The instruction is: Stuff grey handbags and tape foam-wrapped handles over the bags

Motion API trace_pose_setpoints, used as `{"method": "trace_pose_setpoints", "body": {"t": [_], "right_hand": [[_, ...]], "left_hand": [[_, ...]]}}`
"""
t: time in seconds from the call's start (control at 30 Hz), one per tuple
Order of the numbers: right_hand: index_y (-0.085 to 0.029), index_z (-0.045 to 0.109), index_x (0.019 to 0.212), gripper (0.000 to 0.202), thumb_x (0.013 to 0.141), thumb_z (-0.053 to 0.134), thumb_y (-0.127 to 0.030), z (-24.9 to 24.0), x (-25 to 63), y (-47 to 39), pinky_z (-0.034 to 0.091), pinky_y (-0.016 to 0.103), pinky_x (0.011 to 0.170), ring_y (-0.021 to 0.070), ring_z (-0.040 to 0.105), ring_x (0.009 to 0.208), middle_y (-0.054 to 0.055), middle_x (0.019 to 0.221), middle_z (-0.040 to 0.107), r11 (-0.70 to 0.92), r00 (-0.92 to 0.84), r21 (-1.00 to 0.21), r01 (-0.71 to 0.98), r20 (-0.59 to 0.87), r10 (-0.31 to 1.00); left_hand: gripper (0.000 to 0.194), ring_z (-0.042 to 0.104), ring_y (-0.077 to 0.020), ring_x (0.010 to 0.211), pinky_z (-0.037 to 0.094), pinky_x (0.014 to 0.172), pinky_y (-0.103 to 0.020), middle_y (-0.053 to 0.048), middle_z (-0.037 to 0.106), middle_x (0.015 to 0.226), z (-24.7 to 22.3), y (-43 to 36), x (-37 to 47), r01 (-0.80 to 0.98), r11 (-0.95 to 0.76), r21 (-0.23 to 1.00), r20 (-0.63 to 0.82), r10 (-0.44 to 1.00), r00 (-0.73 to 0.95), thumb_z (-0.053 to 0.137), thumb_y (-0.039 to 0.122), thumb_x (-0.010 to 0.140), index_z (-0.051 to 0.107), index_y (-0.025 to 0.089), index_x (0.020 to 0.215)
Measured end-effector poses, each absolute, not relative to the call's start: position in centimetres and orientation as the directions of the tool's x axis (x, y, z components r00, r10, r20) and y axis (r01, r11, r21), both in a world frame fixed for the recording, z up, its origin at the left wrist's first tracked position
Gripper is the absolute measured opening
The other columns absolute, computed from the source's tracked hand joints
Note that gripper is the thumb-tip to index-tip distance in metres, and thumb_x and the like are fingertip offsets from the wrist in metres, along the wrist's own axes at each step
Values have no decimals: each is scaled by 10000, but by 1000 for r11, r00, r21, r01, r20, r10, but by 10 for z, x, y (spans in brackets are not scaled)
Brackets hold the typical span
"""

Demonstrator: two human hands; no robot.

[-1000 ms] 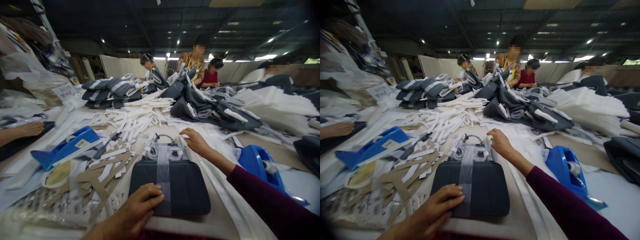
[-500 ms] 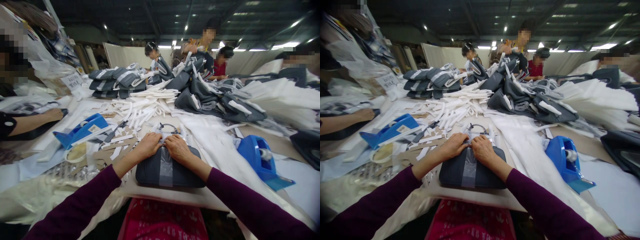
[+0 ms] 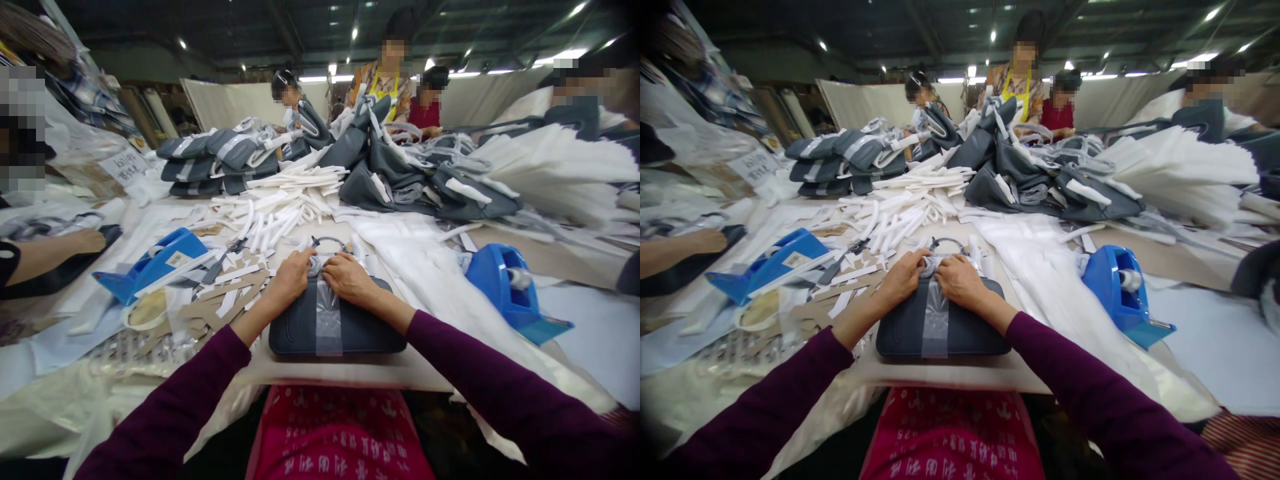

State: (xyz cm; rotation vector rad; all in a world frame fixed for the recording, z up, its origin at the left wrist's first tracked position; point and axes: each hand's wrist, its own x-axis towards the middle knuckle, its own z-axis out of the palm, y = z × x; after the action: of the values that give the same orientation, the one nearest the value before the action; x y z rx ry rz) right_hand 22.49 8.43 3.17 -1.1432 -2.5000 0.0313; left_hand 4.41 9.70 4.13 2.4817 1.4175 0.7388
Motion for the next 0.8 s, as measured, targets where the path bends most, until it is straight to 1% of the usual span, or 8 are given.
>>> {"method": "trace_pose_setpoints", "body": {"t": [0.1, 0.17, 0.3, 0.4, 0.53, 0.6, 0.73, 0.8], "right_hand": [[-142, 675, 993, 265, 850, 464, -69, 35, 234, 90, 397, 331, 977, 194, 554, 1084, 101, 1102, 645, 609, -428, -411, 678, 453, 782], [-130, 664, 1022, 382, 761, 429, 20, 39, 243, 95, 409, 311, 962, 187, 544, 1095, 101, 1128, 631, 562, -337, -475, 677, 479, 811], [-132, 673, 1033, 482, 643, 454, 49, 52, 259, 107, 424, 292, 880, 204, 565, 991, 84, 1026, 658, 511, -427, -389, 767, 285, 858], [-147, 674, 1041, 445, 677, 493, 34, 59, 261, 114, 410, 284, 832, 219, 558, 978, 94, 1026, 655, 563, -538, -227, 795, 164, 827], [-157, 670, 947, 302, 778, 463, -16, 57, 253, 114, 396, 300, 738, 245, 540, 939, 119, 953, 628, 598, -580, -34, 801, 201, 789], [-166, 656, 922, 287, 796, 436, -32, 51, 252, 114, 392, 291, 715, 227, 539, 898, 99, 929, 606, 570, -526, -85, 818, 291, 799], [-173, 625, 963, 337, 760, 407, -15, 36, 258, 117, 402, 263, 721, 178, 542, 834, 61, 941, 582, 483, -335, -317, 816, 421, 843], [-179, 635, 975, 347, 765, 406, -24, 34, 258, 118, 408, 289, 774, 196, 543, 882, 65, 948, 596, 523, -393, -302, 797, 399, 829]], "left_hand": [[317, 526, -210, 965, 442, 861, -349, -67, 566, 977, 36, 88, 54, 769, -518, 375, 423, 834, 356, 421, 71, 876, 598, 190, 1111], [232, 494, -230, 1033, 424, 890, -382, -80, 545, 1105, 34, 81, 60, 792, -514, 329, 457, 821, 343, 478, 156, 902, 643, 211, 1057], [196, 412, -284, 1159, 379, 938, -465, -68, 492, 1301, 30, 75, 65, 827, -521, 213, 445, 805, 393, 542, 343, 916, 695, 270, 1014], [243, 391, -293, 1186, 356, 959, -495, -60, 502, 1318, 28, 74, 65, 836, -525, 157, 417, 803, 426, 513, 398, 931, 698, 309, 1060], [283, 401, -287, 1180, 339, 977, -507, -49, 514, 1325, 27, 74, 65, 846, -524, 99, 405, 798, 447, 469, 431, 947, 693, 335, 1091], [304, 401, -290, 1186, 330, 985, -519, -45, 506, 1342, 26, 73, 65, 848, -525, 71, 406, 792, 456, 441, 446, 955, 682, 346, 1110], [333, 399, -305, 1200, 309, 994, -565, -46, 487, 1364, 24, 72, 66, 843, -537, 28, 393, 782, 484, 404, 484, 958, 655, 363, 1141], [348, 403, -312, 1199, 301, 995, -587, -50, 482, 1368, 24, 71, 66, 844, -536, 11, 383, 782, 492, 387, 498, 959, 663, 348, 1111]]}}
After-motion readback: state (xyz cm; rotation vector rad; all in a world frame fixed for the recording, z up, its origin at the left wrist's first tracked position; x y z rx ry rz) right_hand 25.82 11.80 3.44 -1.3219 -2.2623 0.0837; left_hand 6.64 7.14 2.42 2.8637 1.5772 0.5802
